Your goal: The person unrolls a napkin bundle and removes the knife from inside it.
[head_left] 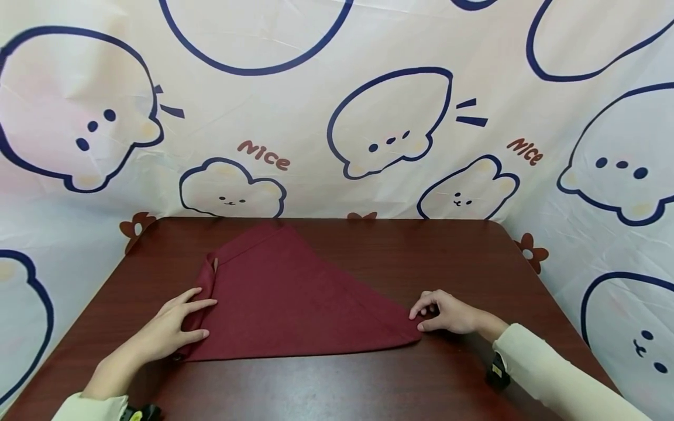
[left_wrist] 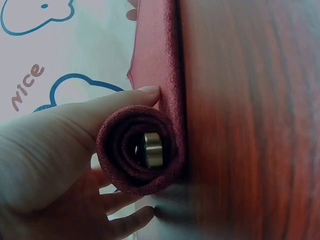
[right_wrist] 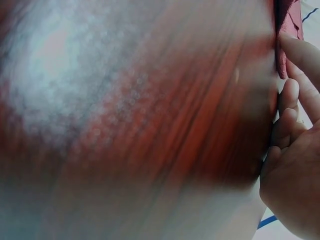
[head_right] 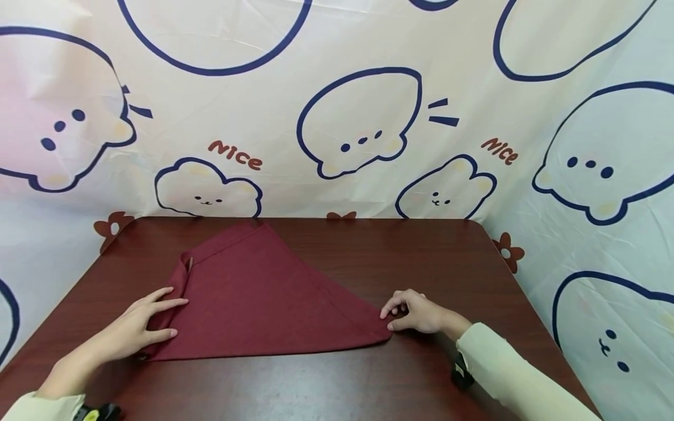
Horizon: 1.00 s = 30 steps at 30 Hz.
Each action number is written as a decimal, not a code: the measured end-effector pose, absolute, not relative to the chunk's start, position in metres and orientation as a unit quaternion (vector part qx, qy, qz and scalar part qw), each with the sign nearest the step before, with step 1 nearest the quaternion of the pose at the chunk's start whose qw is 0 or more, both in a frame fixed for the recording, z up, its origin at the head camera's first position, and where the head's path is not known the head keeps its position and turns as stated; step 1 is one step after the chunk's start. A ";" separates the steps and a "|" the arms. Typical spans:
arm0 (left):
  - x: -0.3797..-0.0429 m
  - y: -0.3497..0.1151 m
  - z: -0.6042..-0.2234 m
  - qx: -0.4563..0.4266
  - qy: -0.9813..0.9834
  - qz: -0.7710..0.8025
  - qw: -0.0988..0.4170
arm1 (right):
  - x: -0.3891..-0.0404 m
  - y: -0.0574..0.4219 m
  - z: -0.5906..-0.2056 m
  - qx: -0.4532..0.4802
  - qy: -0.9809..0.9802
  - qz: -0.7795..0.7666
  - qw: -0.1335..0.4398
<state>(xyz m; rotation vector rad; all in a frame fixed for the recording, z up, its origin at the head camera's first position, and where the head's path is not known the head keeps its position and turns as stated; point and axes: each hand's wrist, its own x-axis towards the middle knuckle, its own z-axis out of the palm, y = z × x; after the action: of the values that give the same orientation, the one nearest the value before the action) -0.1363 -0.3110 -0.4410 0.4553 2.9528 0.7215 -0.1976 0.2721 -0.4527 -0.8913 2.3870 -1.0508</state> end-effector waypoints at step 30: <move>-0.135 -0.317 -0.443 0.137 0.960 0.245 0.027 | -0.195 0.273 -0.454 -0.312 0.851 -0.378 0.187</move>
<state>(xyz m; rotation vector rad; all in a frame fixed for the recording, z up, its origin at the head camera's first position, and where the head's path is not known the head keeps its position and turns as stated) -0.1348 -0.3171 -0.4428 0.4218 2.9642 0.7567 -0.1954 0.2727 -0.4540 -0.8793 2.3972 -1.0642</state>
